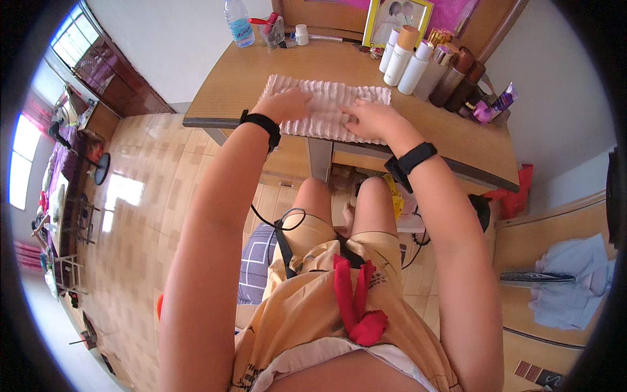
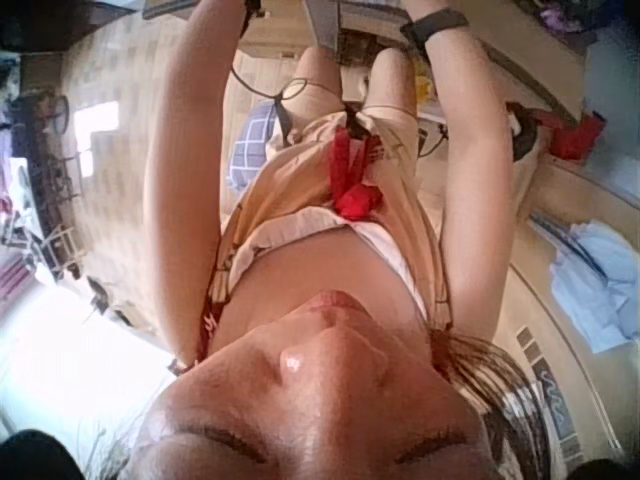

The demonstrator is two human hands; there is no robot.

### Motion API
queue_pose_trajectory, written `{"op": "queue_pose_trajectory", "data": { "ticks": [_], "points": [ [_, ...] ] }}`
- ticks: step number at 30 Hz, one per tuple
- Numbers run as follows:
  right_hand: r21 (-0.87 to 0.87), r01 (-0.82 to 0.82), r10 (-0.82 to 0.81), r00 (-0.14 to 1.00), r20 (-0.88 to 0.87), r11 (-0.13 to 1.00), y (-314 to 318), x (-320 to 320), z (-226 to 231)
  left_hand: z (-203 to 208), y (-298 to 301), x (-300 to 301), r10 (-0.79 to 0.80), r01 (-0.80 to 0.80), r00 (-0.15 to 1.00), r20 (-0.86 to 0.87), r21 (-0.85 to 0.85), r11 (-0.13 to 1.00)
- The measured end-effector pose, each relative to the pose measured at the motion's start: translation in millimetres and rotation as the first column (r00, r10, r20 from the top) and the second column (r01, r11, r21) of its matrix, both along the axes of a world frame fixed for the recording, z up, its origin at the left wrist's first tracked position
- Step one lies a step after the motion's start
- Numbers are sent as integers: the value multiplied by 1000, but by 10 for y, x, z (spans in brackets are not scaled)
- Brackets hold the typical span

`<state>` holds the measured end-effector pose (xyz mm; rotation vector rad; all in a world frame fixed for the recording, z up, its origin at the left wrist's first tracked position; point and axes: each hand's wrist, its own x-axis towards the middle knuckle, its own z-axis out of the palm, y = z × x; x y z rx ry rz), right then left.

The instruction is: The person wipes a wooden desk with a cloth, moving bottles and a photo frame to reach different parts of the surface.

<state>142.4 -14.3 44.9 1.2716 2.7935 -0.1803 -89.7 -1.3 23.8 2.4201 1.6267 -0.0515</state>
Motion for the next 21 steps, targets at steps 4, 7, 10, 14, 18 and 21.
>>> {"op": "queue_pose_trajectory", "data": {
  "ticks": [4,7,10,14,18,21],
  "points": [
    [22,3,-3,1000,-9,1000,-60,-6,5,-50,-54,-29,28,-28,999,35,7,1000],
    [3,24,-24,1000,-4,1000,-8,-18,-14,-14,-64,-4,29,-30,998,58,16,999],
    [-48,4,-2,999,35,999,98,-15,-18,94,-76,76,14,-13,999,33,-7,1000],
    [-54,-64,64,998,7,997,258,-180,-25,51,7,-43,8,-5,988,-155,22,1000],
    [-104,-2,2,1000,1,995,527,-313,-116,-94,171,-31,212,-210,976,-52,47,977],
    [-78,-8,10,1000,25,997,707,-411,-109,71,317,-84,161,-165,980,-114,-26,986]
  ]
}}
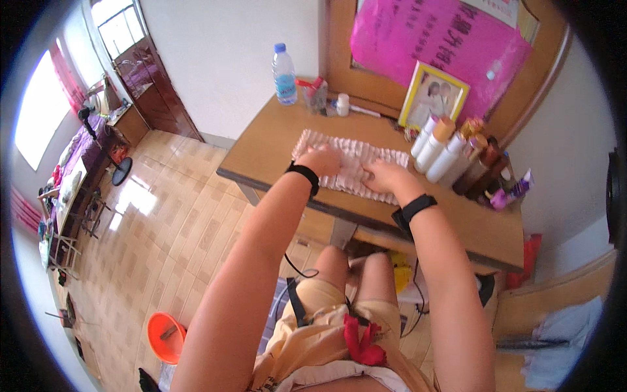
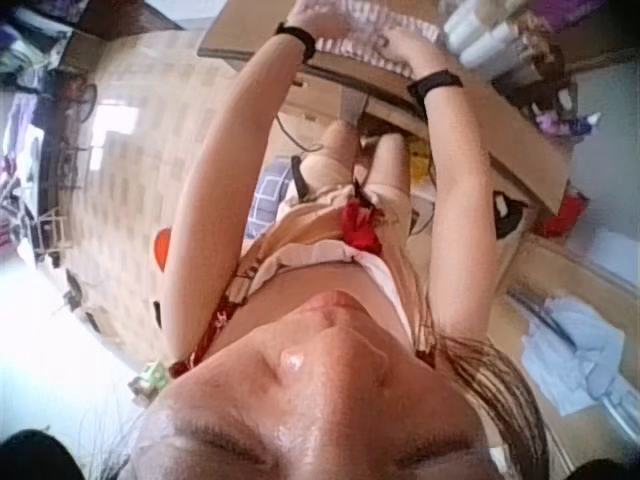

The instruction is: The person wipes a wooden desk with a cloth, moving bottles and a photo frame to reach different parts of the surface.

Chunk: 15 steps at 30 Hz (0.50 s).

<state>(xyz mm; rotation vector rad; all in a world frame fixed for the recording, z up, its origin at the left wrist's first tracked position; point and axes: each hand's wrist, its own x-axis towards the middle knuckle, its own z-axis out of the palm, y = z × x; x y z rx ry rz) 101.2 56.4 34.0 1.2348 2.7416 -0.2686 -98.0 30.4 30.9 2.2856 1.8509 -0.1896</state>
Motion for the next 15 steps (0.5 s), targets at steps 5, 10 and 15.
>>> {"op": "queue_pose_trajectory", "data": {
  "ticks": [5,10,15],
  "points": [
    [6,26,-26,1000,-8,1000,319,-112,41,-63,357,-87,60,-61,995,82,7,998],
    [-49,18,-16,999,37,999,668,-393,31,-736,1066,-478,53,-61,995,-85,-89,994],
    [-52,86,-82,994,65,995,909,-386,-41,-670,1319,-447,17,-18,1000,-12,-160,987]
  ]
}}
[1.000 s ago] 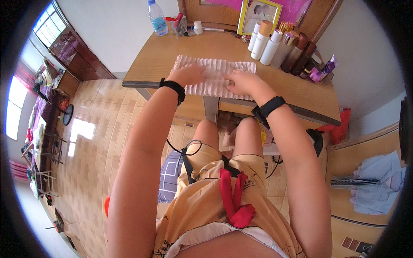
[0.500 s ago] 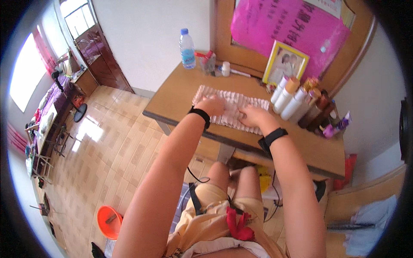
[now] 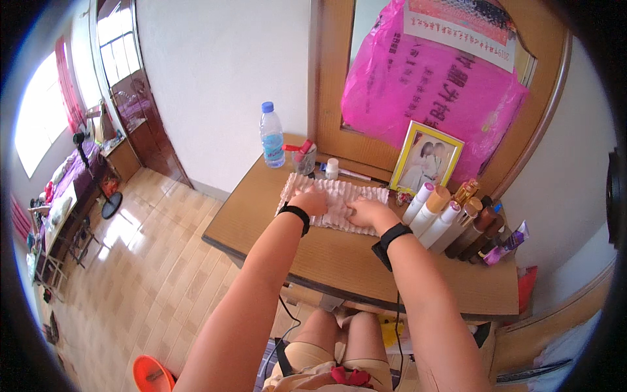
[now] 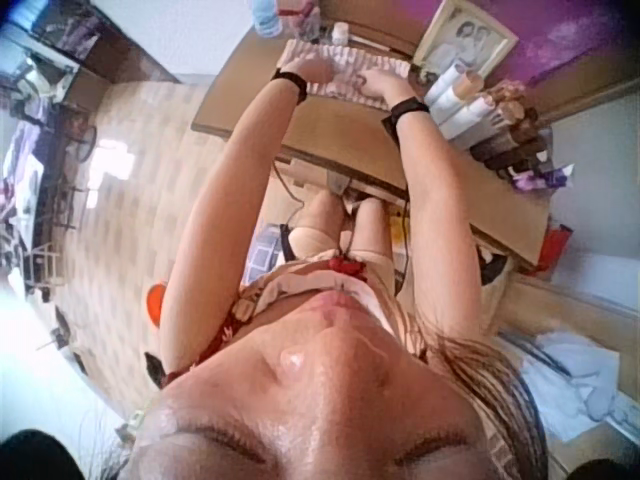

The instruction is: The person wipes a wooden desk with a cloth, moving bottles and a photo frame to reach different parts of the surface.

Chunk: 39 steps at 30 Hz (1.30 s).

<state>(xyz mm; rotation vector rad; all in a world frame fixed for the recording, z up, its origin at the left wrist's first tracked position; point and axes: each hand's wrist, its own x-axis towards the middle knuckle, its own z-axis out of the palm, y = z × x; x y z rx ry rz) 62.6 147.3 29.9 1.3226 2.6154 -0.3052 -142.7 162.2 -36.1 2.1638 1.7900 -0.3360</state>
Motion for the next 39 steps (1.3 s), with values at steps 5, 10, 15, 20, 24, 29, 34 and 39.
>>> {"op": "queue_pose_trajectory", "data": {
  "ticks": [5,10,15,20,24,29,34,39],
  "points": [
    [76,37,-37,999,-5,996,-15,44,-8,420,-288,134,81,-81,997,0,-29,996],
    [29,25,-23,999,-47,999,-259,100,-15,215,-539,211,176,-174,974,-146,26,984],
    [83,2,2,999,-44,997,-801,224,70,597,-1206,401,267,-267,963,-45,22,964],
    [434,49,60,970,-234,900,-1425,558,-335,617,-1729,619,204,-198,978,-33,148,969],
    [508,142,63,929,-365,850,-1933,971,-401,507,-2063,898,-7,56,981,-194,249,967],
    [531,244,5,905,-424,811,-2324,1738,-386,453,-2322,1624,-145,185,982,-118,513,838],
    [475,393,-241,905,-349,787,-2536,2179,-354,300,-2136,2153,-308,195,934,181,464,864],
    [456,458,-308,878,-367,763,-2564,2359,-388,264,-2039,2370,-373,132,863,340,562,817]
  ]
}}
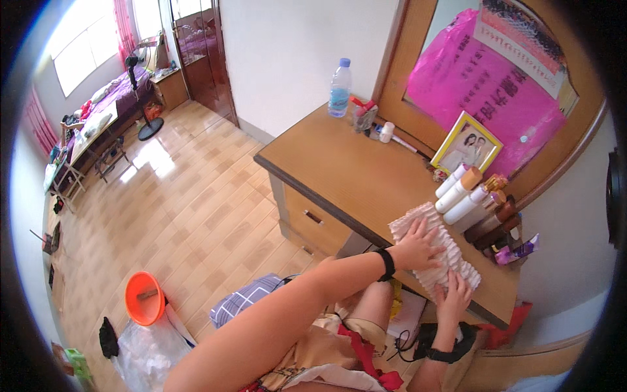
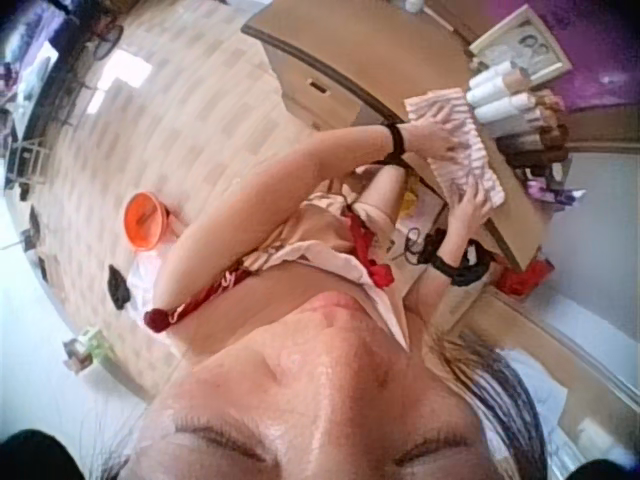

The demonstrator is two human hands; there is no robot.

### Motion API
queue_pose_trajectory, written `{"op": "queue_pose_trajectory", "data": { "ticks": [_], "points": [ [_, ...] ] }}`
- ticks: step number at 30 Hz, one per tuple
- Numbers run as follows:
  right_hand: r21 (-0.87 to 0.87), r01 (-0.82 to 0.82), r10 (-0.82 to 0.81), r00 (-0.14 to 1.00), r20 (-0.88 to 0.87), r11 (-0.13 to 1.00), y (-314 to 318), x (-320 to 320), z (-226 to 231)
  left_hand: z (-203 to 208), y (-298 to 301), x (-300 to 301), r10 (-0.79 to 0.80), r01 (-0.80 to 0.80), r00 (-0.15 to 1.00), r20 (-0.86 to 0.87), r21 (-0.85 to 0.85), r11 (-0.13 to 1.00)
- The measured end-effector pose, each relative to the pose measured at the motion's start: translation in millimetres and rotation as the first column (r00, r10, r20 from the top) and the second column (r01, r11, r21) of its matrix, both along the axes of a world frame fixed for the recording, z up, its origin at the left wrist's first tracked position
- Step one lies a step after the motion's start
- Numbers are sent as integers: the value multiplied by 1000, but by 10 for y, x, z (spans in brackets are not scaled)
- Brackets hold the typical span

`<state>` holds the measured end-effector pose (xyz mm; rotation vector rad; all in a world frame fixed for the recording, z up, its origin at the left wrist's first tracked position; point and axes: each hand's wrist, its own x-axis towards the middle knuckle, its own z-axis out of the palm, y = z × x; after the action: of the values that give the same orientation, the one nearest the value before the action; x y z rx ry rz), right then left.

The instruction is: The person wipes a wooden desk with a cloth, moving bottles and a photo frame to reach different parts of the surface.

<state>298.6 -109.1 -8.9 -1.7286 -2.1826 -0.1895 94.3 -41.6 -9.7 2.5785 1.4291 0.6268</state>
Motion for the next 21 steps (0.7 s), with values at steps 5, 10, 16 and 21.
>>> {"op": "queue_pose_trajectory", "data": {
  "ticks": [5,10,16,21],
  "points": [
    [3,-140,139,988,69,990,130,-343,176,-33,50,-368,41,-41,999,-6,21,999],
    [58,-414,415,910,-7,909,490,-1103,-34,90,38,-1310,167,-172,983,-69,-60,983],
    [77,-564,562,826,56,822,746,-2507,-82,-90,5,-2794,372,-374,927,41,78,924],
    [79,-627,625,779,52,775,751,-3492,-51,-4,-128,-3662,560,-560,828,11,27,828]
  ]
}}
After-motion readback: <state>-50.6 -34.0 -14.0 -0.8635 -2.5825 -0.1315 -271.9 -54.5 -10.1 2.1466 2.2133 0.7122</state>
